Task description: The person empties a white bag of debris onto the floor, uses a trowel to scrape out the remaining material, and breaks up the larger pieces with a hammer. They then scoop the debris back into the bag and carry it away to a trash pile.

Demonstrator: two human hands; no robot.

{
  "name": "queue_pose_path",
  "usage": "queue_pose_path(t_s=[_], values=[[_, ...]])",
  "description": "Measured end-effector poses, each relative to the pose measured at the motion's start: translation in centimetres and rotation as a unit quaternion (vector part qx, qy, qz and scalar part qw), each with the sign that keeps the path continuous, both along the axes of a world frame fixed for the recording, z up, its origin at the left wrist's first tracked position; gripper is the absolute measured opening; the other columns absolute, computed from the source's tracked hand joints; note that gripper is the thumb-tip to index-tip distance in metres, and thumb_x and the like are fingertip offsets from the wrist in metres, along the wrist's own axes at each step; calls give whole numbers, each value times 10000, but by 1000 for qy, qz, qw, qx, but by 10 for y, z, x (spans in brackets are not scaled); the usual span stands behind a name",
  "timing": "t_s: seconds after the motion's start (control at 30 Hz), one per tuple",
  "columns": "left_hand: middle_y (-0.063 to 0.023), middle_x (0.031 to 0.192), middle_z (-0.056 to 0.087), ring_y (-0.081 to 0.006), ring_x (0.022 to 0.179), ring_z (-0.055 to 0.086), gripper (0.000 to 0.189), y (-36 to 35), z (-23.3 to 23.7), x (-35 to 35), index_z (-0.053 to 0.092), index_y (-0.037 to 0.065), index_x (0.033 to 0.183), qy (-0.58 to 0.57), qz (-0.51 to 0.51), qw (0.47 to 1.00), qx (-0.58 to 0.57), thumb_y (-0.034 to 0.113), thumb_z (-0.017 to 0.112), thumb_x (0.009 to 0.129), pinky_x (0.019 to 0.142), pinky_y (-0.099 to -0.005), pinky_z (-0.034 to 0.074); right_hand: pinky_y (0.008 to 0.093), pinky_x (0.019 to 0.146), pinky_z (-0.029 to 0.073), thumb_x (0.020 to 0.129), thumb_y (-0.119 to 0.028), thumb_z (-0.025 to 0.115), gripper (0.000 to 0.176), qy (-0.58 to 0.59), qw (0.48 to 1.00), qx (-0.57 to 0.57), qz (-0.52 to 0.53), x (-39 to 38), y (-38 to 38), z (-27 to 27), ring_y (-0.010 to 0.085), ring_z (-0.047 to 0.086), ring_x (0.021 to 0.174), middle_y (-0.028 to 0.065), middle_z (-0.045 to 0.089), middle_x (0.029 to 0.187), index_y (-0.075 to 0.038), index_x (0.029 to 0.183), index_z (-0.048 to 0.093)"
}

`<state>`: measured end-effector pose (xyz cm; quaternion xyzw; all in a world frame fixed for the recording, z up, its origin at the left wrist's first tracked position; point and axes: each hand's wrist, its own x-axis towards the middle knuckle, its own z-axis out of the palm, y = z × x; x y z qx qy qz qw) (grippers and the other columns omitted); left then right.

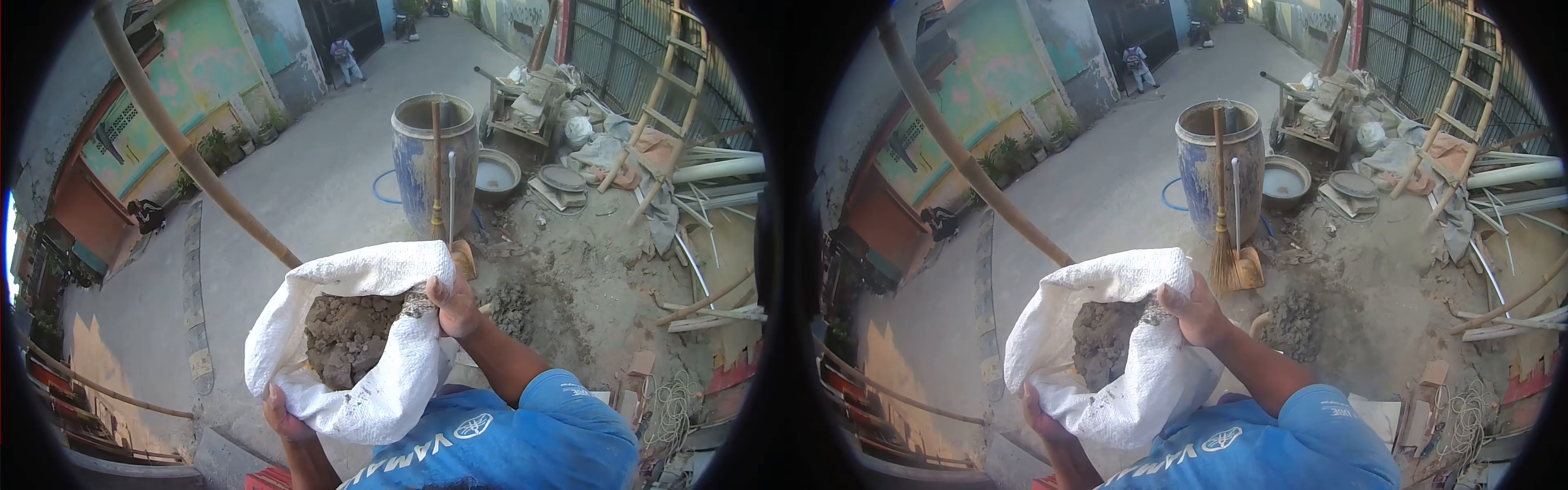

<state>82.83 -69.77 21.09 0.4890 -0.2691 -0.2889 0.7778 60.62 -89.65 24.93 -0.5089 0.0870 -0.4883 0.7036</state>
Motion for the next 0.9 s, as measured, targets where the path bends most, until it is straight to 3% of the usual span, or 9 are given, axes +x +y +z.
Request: queue_pose_path(t_s=[0.1, 0.17, 0.4, 0.57, 0.63, 0.7, 0.77, 0.83, 0.9], values=[[-150, 1126, 570, -209, 943, 601, 466, -113, -25, 53, 450, -63, 1240, 2, -138, 989, -46, 281, 484, 929, 814, -333, 492, 287, 855, 427, 932, -416, 573, 504, 12, 992, -59, -114, 43, -95, -19, 119, 549, 968, 58, 614, 1061, 13, 1196, 541], [-149, 1114, 572, -214, 942, 602, 466, -188, -35, 85, 450, -62, 1238, 2, -135, 990, -39, 285, 484, 929, 810, -337, 495, 280, 842, 427, 939, -407, 563, 484, 5, 978, -74, -196, 71, -154, -37, 119, 553, 948, 56, 618, 1045, 12, 1181, 550], [-173, 1135, 570, -266, 1012, 600, 482, -443, -68, 176, 447, -50, 1249, 56, -132, 988, -57, 337, 399, 965, 877, -399, 488, 265, 780, 442, 952, -374, 554, 436, 61, 990, -31, -125, 159, -386, -77, 102, 556, 892, 55, 628, 990, 22, 1132, 574], [-194, 1213, 537, -295, 1087, 570, 504, -591, -93, 243, 429, -43, 1278, 80, -101, 989, -67, 353, 394, 968, 924, -420, 468, 287, 792, 471, 933, -413, 577, 490, 20, 998, -7, -66, 237, -536, -86, 116, 589, 881, 66, 640, 944, 34, 1131, 574], [-196, 1219, 533, -308, 1098, 564, 510, -654, -89, 272, 428, -38, 1283, 78, -82, 990, -86, 362, 394, 968, 934, -431, 463, 278, 763, 484, 926, -425, 583, 501, 29, 999, -1, -17, 274, -606, -91, 108, 594, 876, 68, 638, 960, 34, 1128, 574], [-195, 1236, 520, -314, 1115, 552, 515, -719, -87, 304, 421, -34, 1291, 85, -94, 988, -88, 366, 394, 967, 948, -440, 453, 284, 844, 428, 931, -386, 588, 470, 14, 999, 22, 39, 307, -672, -89, 101, 531, 962, 40, 601, 1050, -3, 1197, 533], [-199, 1187, 542, -287, 1053, 575, 507, -785, -79, 334, 429, -56, 1262, 88, -77, 990, -78, 354, 397, 965, 901, -433, 469, 261, 712, 474, 948, -413, 549, 453, 25, 999, 0, -45, 350, -740, -95, 93, 580, 828, 57, 628, 928, 16, 1088, 590], [-193, 1172, 545, -280, 1042, 576, 503, -851, -89, 371, 441, -58, 1243, 86, -92, 990, -71, 356, 404, 960, 885, -418, 471, 264, 726, 469, 946, -423, 547, 462, 16, 999, 15, -38, 381, -810, -111, 93, 573, 837, 55, 624, 926, 14, 1091, 588], [-187, 1145, 556, -272, 1032, 580, 483, -918, -98, 415, 462, -60, 1218, 17, -28, 997, -69, 344, 412, 958, 869, -407, 473, 267, 739, 464, 945, -433, 545, 471, -4, 999, 35, -24, 422, -873, -127, 94, 565, 847, 52, 620, 925, 12, 1095, 586]])
